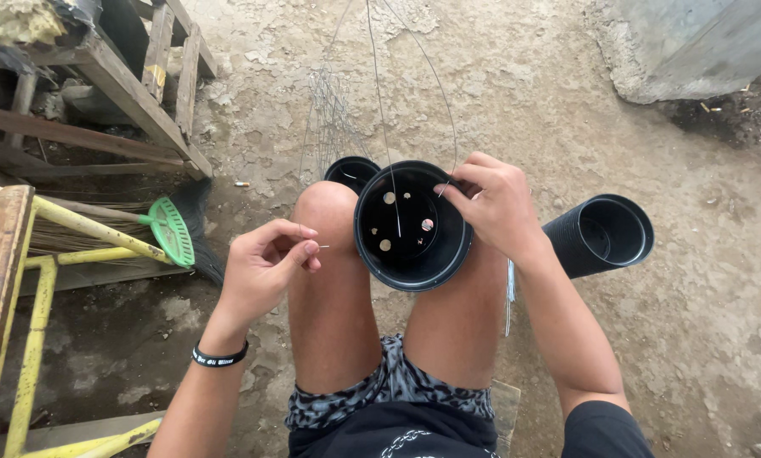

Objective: The person sits on the ground and repeatedly threads metal wire through holes in a black plastic pot, then twists the wire ends to secure them. The person uses pliers to cut and bend the wire as needed.

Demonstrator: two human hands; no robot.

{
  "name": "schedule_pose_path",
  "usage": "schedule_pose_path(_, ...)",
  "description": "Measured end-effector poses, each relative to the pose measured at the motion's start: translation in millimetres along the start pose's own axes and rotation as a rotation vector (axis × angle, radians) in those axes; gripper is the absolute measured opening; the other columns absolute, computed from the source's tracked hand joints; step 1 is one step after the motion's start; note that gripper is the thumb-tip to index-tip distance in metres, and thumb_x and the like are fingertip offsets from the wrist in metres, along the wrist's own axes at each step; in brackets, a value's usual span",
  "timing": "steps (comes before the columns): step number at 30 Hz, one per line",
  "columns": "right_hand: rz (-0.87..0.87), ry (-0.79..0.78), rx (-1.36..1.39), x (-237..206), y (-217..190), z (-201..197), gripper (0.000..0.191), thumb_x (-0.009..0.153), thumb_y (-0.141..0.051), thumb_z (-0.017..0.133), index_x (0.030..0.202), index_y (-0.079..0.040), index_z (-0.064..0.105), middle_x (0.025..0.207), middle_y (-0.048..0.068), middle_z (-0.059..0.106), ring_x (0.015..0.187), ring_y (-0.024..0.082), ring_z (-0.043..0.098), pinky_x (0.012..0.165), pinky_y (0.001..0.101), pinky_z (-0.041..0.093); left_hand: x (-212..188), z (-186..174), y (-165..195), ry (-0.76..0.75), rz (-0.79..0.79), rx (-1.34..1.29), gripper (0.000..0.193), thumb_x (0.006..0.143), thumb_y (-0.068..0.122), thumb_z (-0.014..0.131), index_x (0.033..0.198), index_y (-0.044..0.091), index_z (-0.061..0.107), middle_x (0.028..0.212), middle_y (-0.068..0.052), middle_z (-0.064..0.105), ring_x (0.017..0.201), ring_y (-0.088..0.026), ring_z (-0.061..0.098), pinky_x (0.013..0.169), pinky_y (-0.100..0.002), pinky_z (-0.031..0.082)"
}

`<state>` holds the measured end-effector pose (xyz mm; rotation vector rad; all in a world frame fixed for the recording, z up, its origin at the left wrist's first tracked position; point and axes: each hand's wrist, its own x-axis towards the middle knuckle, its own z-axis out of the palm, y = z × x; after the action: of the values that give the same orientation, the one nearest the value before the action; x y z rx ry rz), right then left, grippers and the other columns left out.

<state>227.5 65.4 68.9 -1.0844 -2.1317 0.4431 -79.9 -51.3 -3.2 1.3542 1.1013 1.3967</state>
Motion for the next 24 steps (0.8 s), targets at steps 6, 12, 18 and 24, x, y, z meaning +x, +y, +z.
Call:
schedule_pose_path(6,-0.08,0.062,-0.024,-5,10,5,0.013,0.088,-0.009,0.082,0.09,0.001,0.074,0.08,0.011,0.065,0.066,0.023,0.063,0.059,0.0353,0.047,-1,-1,2,0.0,0.001,-0.002,0.01,0.095,0.0,0.07,0.105,-0.003,0.071,0.087,-0.007,0.074,0.077,-0.011,0.072,0.07,-0.025,0.06)
schedule_pose_path(12,0.105,0.066,0.23,-3,23,14,0.018,0.089,-0.005,0.08,0.08,0.003,0.067,0.076,0.006,0.058,0.065,0.012,0.053,0.055,0.0282,0.04,-3,-3,1,0.002,0.017,0.009,0.009,0.096,-0.001,0.07,0.104,-0.004,0.07,0.089,-0.008,0.074,0.079,-0.012,0.073,0.071,-0.025,0.061)
schedule_pose_path(18,0.198,0.0,0.238,4,6,0,0.014,0.088,-0.008,0.082,0.09,0.002,0.073,0.079,0.005,0.062,0.065,0.011,0.056,0.055,0.0259,0.043,0,-5,-3,-0.011,-0.043,0.011,0.011,0.094,-0.001,0.071,0.105,-0.005,0.072,0.089,-0.01,0.076,0.081,-0.014,0.074,0.073,-0.026,0.062)
schedule_pose_path(24,-0.033,0.273,0.002,-35,-60,0,0.028,0.094,-0.009,0.076,0.12,-0.002,0.069,0.108,0.014,0.069,0.086,0.021,0.074,0.078,0.0323,0.061,6,-6,-2,-0.034,-0.087,0.005,0.014,0.093,-0.001,0.072,0.107,-0.005,0.07,0.095,-0.01,0.076,0.088,-0.014,0.075,0.079,-0.026,0.062)
